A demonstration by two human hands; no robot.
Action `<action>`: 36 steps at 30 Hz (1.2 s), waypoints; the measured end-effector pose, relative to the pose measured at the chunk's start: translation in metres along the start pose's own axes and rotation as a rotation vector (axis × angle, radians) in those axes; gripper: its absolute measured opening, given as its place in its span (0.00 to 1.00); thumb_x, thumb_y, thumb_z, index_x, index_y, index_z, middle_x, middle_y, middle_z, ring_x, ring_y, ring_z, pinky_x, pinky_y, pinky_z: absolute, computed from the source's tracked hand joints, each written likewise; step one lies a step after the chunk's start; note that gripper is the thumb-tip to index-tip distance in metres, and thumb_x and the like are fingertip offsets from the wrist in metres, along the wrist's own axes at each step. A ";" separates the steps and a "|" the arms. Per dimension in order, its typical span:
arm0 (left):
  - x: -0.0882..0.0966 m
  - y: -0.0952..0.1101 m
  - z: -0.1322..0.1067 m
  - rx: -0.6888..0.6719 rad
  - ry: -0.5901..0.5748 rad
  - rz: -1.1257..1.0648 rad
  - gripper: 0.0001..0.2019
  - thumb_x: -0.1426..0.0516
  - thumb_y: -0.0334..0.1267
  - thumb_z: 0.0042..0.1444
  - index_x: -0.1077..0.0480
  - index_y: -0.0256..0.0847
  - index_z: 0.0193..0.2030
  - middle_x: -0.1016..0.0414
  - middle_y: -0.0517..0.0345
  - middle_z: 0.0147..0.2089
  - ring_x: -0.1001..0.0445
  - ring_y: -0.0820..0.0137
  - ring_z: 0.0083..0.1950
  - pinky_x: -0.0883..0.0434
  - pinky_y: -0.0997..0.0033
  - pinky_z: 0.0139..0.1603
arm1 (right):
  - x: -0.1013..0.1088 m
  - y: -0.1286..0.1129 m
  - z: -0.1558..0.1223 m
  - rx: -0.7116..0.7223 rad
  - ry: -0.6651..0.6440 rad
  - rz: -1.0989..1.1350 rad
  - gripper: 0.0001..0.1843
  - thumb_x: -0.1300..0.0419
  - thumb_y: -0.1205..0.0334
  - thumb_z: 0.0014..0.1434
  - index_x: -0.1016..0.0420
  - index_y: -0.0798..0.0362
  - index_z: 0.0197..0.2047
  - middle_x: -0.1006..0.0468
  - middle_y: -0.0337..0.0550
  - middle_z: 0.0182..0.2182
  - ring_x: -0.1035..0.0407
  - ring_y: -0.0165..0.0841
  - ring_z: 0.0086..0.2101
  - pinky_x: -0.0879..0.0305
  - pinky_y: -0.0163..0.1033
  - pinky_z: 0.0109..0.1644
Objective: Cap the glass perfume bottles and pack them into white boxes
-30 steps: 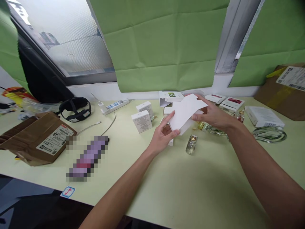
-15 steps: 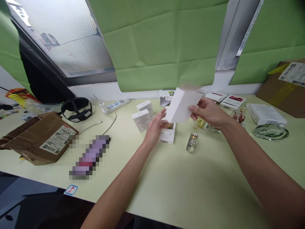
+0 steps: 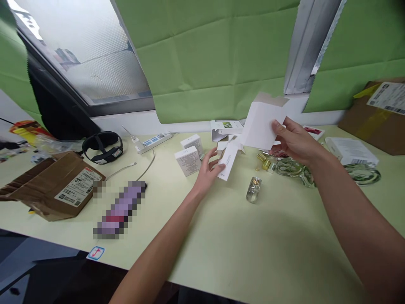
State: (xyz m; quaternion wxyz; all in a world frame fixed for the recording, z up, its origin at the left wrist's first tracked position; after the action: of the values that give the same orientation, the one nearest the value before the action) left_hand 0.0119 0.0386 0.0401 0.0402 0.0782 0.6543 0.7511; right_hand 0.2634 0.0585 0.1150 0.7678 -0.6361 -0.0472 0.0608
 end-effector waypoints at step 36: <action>-0.023 0.003 -0.011 -0.294 -0.212 0.127 0.24 0.42 0.39 0.61 0.41 0.53 0.63 0.43 0.51 0.61 0.39 0.60 0.65 0.34 0.54 0.63 | -0.055 -0.028 -0.012 0.290 -0.143 -0.456 0.33 0.43 0.35 0.60 0.43 0.40 0.63 0.25 0.46 0.52 0.25 0.44 0.45 0.26 0.45 0.38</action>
State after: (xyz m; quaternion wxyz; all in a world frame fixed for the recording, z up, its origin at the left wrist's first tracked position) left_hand 0.0326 0.0233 0.0402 0.0725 0.1912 0.5233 0.8272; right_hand 0.2114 0.0329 0.1409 0.8394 -0.4865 -0.2340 -0.0628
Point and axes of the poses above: each hand's wrist, its own z-axis towards the middle knuckle, its own x-axis out of the back of the hand, y = z × x, the point moved 6 cm from there along z, towards the middle knuckle
